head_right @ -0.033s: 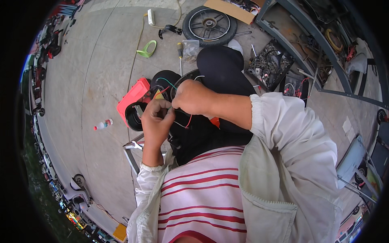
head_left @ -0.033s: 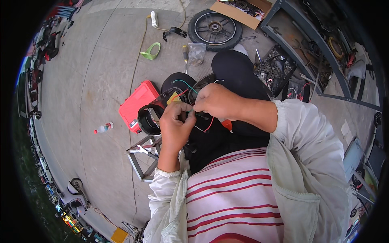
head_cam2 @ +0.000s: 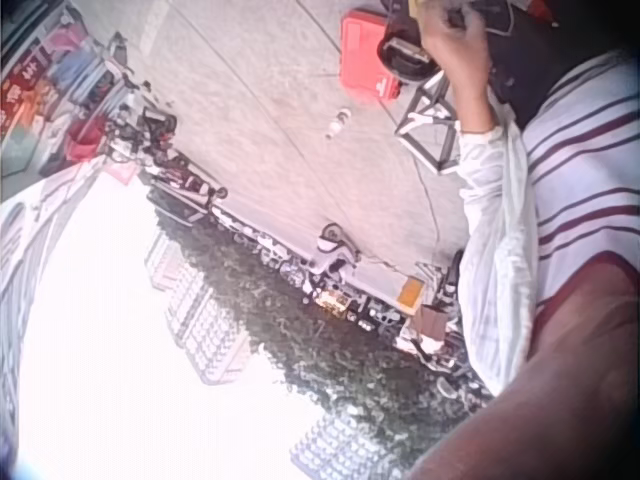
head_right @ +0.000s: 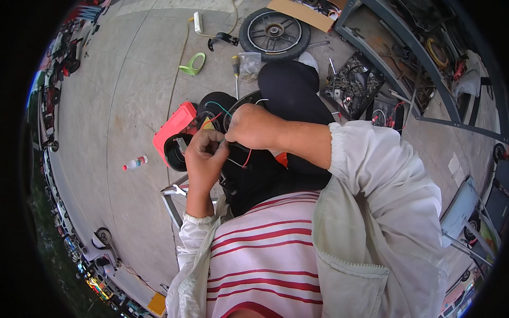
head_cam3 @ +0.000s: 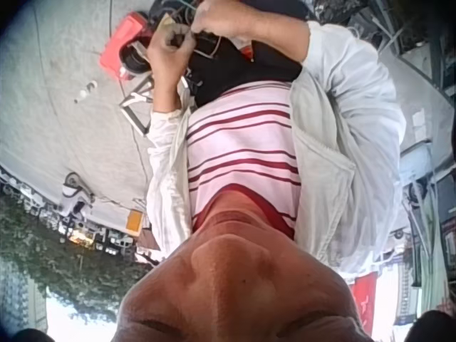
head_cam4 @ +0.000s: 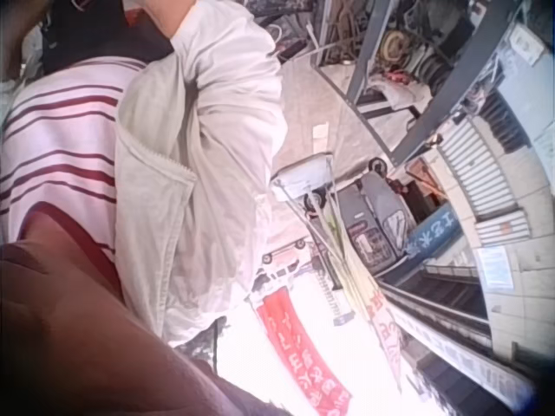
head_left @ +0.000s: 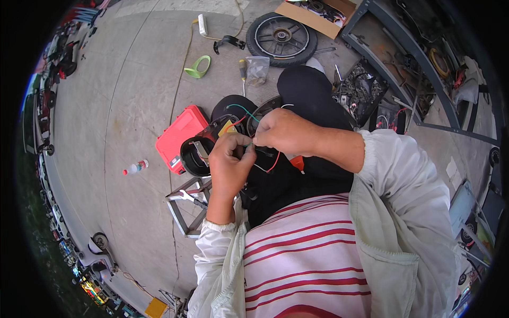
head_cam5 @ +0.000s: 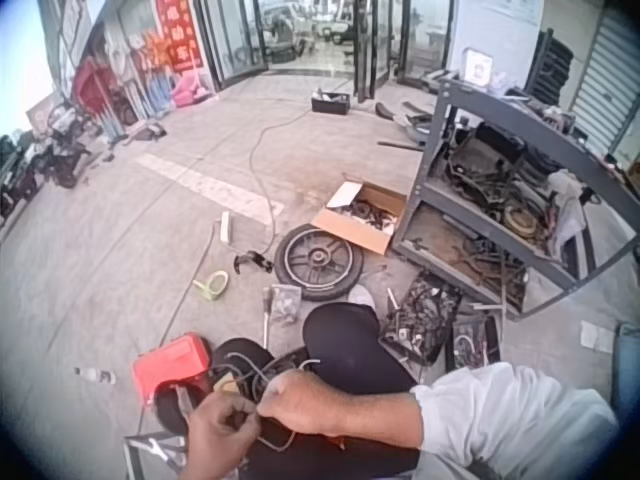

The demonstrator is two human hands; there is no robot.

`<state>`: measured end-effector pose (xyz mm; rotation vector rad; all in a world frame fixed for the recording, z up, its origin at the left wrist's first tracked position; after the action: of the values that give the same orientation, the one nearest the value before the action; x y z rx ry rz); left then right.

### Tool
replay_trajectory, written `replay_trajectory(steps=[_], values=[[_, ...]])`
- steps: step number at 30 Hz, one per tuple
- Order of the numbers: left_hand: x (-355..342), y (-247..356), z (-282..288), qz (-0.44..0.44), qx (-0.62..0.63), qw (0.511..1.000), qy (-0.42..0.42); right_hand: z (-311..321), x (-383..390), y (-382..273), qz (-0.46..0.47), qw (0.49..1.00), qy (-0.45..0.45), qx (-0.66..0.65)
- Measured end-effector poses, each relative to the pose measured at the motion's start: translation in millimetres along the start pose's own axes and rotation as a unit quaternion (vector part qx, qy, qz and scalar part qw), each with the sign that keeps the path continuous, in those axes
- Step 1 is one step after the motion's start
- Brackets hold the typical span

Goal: The person sits on the ground and repairs electrical wiring on a scooter part. They use pliers to strip wire insulation and twist wires together, then use a screwdriver to tighten connections on a small yellow component.

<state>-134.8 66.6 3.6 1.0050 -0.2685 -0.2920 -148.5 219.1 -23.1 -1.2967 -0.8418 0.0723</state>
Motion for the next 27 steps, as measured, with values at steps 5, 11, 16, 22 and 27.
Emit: replay_trajectory(steps=[5,11,16,22,27], values=[[-0.5,-10.2,-1.0,0.046,0.031,0.998,-0.011,3.6,29.1,-35.5,0.318,0.874,0.129,0.343],[-0.4,-14.4,-0.3,0.059,0.055,0.997,0.001,-11.4,37.7,-43.4,0.404,0.727,0.119,0.543],[0.3,-12.5,0.2,0.066,0.045,0.997,0.000,-14.5,34.4,-38.6,0.395,0.734,0.088,0.546],[0.3,-0.6,0.4,0.013,-0.001,1.000,0.022,-2.4,4.7,1.6,0.064,0.995,0.079,0.016],[0.9,-2.3,1.2,0.029,0.007,0.999,0.019,5.8,24.6,-20.0,0.167,0.927,0.126,0.312]])
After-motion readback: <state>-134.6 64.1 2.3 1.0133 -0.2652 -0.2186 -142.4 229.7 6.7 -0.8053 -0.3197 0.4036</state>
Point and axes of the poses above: each hand's wrist, its own x-axis away from the middle knuckle, its own z-axis out of the back of the hand, y = z × x, the point moved 7 cm from there along -x, towards the middle knuckle, and after that the axes turned 8 degrees about -y, right-handed, at the moved point
